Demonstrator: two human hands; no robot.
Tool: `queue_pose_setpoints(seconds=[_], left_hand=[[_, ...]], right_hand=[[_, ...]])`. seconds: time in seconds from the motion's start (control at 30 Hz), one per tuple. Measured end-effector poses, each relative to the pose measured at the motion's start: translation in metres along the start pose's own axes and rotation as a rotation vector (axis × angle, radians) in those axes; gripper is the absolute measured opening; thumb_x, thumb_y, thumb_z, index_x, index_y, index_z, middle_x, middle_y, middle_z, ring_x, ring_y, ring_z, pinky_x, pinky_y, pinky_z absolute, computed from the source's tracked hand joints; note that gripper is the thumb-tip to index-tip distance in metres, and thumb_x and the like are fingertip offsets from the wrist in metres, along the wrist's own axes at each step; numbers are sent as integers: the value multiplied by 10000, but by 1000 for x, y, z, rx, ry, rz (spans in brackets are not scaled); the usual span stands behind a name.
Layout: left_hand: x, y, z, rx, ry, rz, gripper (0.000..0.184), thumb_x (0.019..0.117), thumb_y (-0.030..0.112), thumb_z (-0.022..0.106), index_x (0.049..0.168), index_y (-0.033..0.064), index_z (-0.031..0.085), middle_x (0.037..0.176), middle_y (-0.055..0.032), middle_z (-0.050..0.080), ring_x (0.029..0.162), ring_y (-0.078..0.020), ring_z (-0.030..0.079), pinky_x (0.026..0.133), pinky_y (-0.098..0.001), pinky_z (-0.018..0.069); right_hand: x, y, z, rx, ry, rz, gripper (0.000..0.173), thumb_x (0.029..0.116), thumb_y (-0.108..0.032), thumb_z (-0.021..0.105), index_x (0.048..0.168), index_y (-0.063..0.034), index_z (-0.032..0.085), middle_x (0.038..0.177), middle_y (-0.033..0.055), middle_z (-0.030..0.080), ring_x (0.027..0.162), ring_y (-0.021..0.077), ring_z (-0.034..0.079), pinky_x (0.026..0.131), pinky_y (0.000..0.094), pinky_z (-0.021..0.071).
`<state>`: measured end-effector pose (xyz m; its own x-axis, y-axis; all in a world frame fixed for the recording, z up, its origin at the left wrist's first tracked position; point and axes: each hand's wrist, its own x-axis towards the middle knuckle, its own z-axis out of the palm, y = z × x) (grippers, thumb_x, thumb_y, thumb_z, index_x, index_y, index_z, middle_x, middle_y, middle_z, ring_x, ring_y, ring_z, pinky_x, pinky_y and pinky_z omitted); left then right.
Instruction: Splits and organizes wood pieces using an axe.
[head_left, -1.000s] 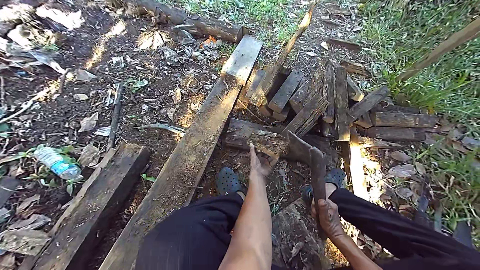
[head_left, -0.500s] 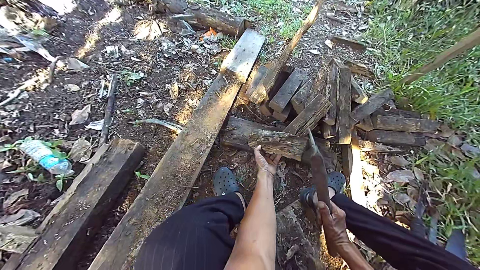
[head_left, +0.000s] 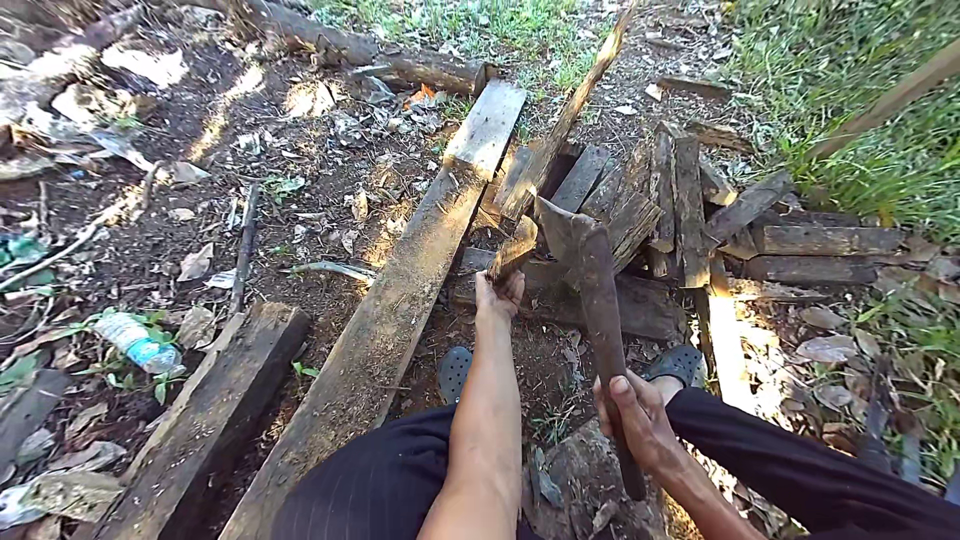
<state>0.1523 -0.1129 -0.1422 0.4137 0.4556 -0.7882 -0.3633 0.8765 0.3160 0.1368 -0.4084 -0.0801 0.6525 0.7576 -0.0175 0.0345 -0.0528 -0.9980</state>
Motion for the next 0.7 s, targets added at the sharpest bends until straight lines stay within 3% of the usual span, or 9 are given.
queue_pose_setpoints(seconds=[0.13,0.23,0.3,0.43,0.53,0.63,0.7], left_hand=[[9,0,-2,43,25,15,520,991,539,500,1249,92,565,1022,-154,688,780,-244,697,678,-375,593],[17,3,-5,46,9,-6,575,1008,542,492,1308,56,549,1079,-209,688,859,-307,713,743,-433,610],[23,3,-10,96,-36,-20,581,1024,549,457,1308,50,547,1056,-210,697,853,-307,714,733,-439,611],[20,11,-22,287,-60,9,697,1039,623,405,1249,-18,583,991,-215,714,826,-304,712,725,-442,602],[5,13,-40,484,63,174,753,1075,617,321,1243,-65,594,945,-236,727,766,-325,715,673,-476,596],[-5,24,-38,544,210,470,538,1088,453,462,1283,-35,577,1013,-226,707,813,-328,688,692,-502,567],[-23,49,-17,556,200,778,392,1063,314,545,1150,-56,642,901,-199,674,719,-281,631,627,-461,535]], right_hand=[[19,-17,16,4,10,-64,600,1001,-675,461,946,-101,626,580,-2,575,430,140,565,392,315,519],[34,-15,23,-71,15,86,660,982,-735,410,938,-108,611,565,12,560,415,158,555,394,335,524],[45,-9,21,-112,-4,219,684,981,-746,387,935,-101,613,557,31,550,407,174,549,397,353,523],[55,-7,16,-149,-20,253,710,952,-784,398,922,-111,622,548,46,543,403,189,541,395,365,509],[48,-8,16,-133,-13,256,701,958,-767,414,921,-100,626,545,51,542,404,191,543,399,363,509],[46,-4,13,-138,-13,258,681,1001,-705,390,915,-71,624,563,57,562,431,194,564,429,373,525],[43,-2,12,-132,-16,257,682,1005,-698,388,911,-66,626,571,60,563,439,198,562,438,385,525]])
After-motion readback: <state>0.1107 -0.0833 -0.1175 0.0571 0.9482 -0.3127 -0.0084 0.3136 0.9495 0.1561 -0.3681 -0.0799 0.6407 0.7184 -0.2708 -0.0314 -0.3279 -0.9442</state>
